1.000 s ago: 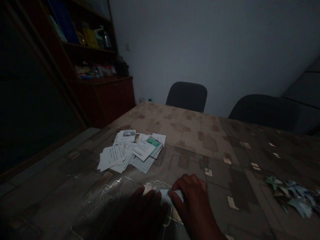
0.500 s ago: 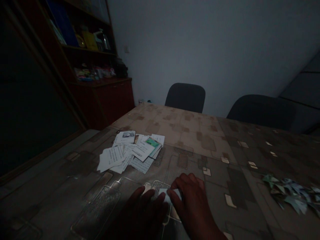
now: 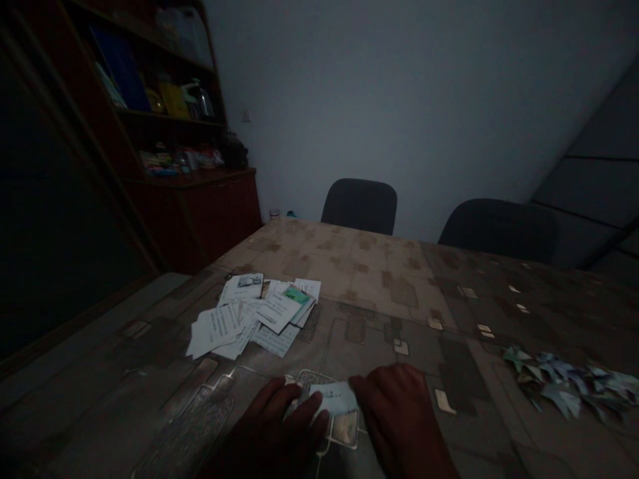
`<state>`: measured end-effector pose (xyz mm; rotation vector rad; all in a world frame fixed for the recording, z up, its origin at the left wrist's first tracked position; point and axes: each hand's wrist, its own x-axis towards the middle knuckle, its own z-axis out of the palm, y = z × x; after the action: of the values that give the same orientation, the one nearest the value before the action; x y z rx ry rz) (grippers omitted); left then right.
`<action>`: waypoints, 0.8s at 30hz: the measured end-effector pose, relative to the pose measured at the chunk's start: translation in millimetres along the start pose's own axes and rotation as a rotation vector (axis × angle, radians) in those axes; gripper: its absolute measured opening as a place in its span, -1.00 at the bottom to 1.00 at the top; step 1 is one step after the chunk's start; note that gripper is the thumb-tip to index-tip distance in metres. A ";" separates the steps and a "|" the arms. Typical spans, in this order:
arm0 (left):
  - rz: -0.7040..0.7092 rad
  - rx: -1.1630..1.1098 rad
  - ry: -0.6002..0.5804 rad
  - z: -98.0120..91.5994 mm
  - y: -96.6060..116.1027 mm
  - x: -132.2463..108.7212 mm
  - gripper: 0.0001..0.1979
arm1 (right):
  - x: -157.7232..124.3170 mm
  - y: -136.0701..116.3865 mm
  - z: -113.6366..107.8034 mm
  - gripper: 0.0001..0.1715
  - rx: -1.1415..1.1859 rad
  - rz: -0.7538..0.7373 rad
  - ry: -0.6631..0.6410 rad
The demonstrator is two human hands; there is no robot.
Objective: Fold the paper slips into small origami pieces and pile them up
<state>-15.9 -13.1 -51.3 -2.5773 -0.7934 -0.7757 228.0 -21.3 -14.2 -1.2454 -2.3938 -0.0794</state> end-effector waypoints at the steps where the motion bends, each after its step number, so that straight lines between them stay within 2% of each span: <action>1: 0.006 0.011 -0.009 0.2 -0.1 -0.3 -0.79 | -2.5 -2.9 -2.5 -0.71 -0.052 -0.077 -0.006; 4: 0.006 0.027 -0.026 -0.2 -0.6 0.3 -0.79 | -3.3 -12.8 -5.9 -0.67 -0.181 -0.207 0.048; 7: -0.003 0.018 0.001 -2.9 -0.8 2.7 -0.80 | 2.2 -19.5 -5.2 -0.64 -0.220 -0.232 0.112; 11: -0.006 0.021 0.018 -6.6 -1.2 5.7 -0.82 | 8.8 -25.0 -4.6 -0.48 -0.195 -0.234 0.161; 16: 0.001 0.002 -0.049 -7.0 -3.2 8.6 -0.83 | 8.1 -25.7 -7.4 -0.41 -0.229 -0.225 0.150; 20: 0.006 -0.006 -0.023 -7.5 -5.4 8.7 -0.87 | 0.3 -16.0 -11.6 -0.45 -0.261 -0.236 0.117; 24: 0.032 0.013 -0.060 -7.6 -7.3 4.8 -0.91 | -10.4 -5.4 -10.1 -0.50 -0.269 -0.223 0.088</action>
<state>-19.9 -8.8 -41.4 -2.6062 -0.7700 -0.6853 232.5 -35.0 -8.4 -1.0535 -2.4951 -0.5285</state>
